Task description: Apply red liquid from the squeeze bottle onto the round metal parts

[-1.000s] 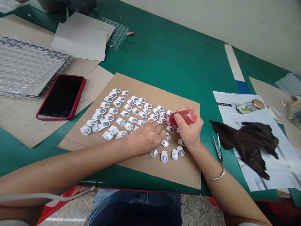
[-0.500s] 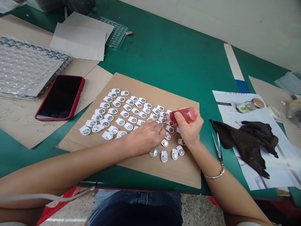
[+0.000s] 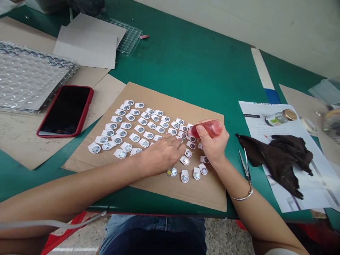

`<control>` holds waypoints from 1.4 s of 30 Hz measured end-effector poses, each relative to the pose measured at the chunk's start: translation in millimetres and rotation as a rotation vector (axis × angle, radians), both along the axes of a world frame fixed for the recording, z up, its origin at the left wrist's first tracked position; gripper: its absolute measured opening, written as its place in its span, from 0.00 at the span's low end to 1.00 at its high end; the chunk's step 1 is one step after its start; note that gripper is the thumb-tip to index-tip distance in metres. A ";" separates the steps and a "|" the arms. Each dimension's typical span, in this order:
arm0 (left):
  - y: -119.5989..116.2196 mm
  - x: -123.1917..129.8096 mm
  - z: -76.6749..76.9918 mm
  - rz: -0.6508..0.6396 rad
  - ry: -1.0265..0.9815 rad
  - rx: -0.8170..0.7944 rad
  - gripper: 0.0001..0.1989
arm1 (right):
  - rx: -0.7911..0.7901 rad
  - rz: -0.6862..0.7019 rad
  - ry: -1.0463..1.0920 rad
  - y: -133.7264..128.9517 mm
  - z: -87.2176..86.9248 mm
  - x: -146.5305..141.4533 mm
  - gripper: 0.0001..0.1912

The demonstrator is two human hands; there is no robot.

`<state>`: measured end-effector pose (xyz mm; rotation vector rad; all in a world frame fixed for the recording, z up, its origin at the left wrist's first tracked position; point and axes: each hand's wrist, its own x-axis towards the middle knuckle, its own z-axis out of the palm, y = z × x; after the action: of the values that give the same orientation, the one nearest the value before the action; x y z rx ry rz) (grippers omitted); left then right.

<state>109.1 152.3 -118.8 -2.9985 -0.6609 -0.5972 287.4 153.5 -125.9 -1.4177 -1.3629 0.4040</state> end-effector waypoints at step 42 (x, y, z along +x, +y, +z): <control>31.7 -1.4 27.3 0.063 0.033 -0.572 0.07 | 0.094 0.060 -0.120 -0.8 -0.4 5.1 0.12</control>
<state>107.7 184.0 -91.5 -3.4686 -1.0819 -0.4065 292.5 152.7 -126.3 -1.3436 -1.5054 0.2936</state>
